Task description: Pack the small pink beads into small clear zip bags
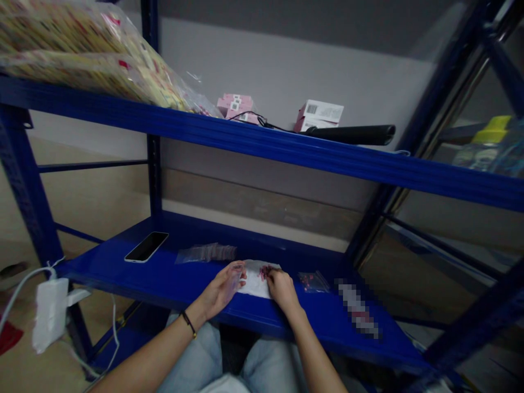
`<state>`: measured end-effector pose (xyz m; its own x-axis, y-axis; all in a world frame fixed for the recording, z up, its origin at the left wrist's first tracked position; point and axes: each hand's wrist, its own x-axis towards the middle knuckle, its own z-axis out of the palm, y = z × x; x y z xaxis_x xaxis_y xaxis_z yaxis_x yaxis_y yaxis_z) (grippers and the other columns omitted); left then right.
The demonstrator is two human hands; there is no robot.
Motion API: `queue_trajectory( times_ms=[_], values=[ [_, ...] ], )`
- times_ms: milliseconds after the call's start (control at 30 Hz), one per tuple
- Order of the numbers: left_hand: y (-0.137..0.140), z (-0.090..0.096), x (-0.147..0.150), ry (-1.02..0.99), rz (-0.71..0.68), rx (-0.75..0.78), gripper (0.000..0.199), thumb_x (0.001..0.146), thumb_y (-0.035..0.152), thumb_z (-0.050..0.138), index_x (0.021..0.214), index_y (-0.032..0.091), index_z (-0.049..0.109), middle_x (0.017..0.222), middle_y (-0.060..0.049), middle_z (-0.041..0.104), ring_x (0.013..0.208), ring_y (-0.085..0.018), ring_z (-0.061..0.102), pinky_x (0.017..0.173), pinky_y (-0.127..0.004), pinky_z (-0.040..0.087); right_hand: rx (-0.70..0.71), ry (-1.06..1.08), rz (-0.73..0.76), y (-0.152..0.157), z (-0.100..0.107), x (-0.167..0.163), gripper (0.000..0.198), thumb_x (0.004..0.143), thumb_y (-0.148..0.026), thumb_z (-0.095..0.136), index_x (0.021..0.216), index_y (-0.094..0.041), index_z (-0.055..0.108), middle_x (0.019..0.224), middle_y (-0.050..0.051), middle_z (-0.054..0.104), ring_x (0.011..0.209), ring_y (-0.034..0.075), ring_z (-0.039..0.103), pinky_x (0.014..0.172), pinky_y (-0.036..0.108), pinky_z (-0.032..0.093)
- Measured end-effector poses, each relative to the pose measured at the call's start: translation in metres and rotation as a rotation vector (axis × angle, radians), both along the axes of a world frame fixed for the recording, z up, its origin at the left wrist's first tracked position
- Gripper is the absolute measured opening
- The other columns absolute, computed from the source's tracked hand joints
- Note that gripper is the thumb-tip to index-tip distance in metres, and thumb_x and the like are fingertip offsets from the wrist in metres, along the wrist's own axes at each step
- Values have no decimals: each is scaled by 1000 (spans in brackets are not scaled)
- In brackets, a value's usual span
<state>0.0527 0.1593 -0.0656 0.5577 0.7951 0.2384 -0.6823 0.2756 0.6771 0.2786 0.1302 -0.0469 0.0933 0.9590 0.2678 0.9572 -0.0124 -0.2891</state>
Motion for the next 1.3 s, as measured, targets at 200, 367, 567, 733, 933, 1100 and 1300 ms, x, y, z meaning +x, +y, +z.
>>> queue_trajectory(
  times_ms=[200, 367, 567, 733, 933, 1100, 1300],
  values=[
    [-3, -1, 4, 83, -5, 98, 46, 78, 40, 79, 116, 17, 69, 105, -11, 65, 99, -23, 57, 88, -33, 40, 161, 400, 267, -13, 40, -10, 25, 93, -31, 52, 84, -19, 72, 84, 4, 70, 78, 17, 64, 73, 25, 44],
    [-15, 7, 10, 154, -43, 185, 43, 82, 32, 77, 121, 16, 67, 113, -12, 65, 107, -24, 56, 90, -31, 39, 204, 521, 490, -34, 73, -40, 24, 93, -36, 56, 92, -20, 74, 90, 5, 70, 83, 16, 63, 75, 25, 46],
    [-16, 6, 8, 116, -12, 75, 44, 80, 38, 78, 117, 15, 68, 106, -11, 66, 98, -23, 59, 84, -31, 42, 225, 445, 319, -24, 62, -6, 27, 94, -30, 49, 101, -19, 73, 99, 7, 71, 89, 19, 65, 79, 27, 46],
    [-6, -3, 5, 52, -6, -55, 35, 85, 37, 72, 114, 17, 69, 101, -9, 66, 91, -21, 60, 81, -32, 44, 28, 198, 151, -6, 22, 30, 25, 87, -18, 50, 91, -19, 74, 92, 6, 73, 88, 21, 66, 79, 27, 44],
    [-3, -8, 3, 6, -40, -85, 35, 88, 36, 69, 116, 15, 68, 102, -10, 65, 93, -21, 59, 80, -32, 46, 50, 62, 104, 0, -6, 30, 25, 87, -16, 49, 94, -19, 73, 99, 7, 69, 90, 18, 65, 82, 24, 43],
    [-4, -6, 3, -1, -54, -87, 34, 88, 36, 69, 115, 15, 68, 101, -9, 65, 91, -20, 60, 78, -30, 46, 56, 26, 91, 1, -10, 29, 23, 90, -17, 49, 94, -19, 71, 98, 6, 68, 87, 17, 64, 80, 24, 43],
    [-5, -5, 3, 8, -67, -74, 37, 86, 38, 71, 115, 15, 68, 96, -9, 64, 88, -20, 60, 76, -29, 46, 58, -1, 99, 1, -11, 26, 22, 93, -23, 50, 95, -18, 72, 98, 7, 68, 88, 18, 65, 82, 24, 44]
  ],
)
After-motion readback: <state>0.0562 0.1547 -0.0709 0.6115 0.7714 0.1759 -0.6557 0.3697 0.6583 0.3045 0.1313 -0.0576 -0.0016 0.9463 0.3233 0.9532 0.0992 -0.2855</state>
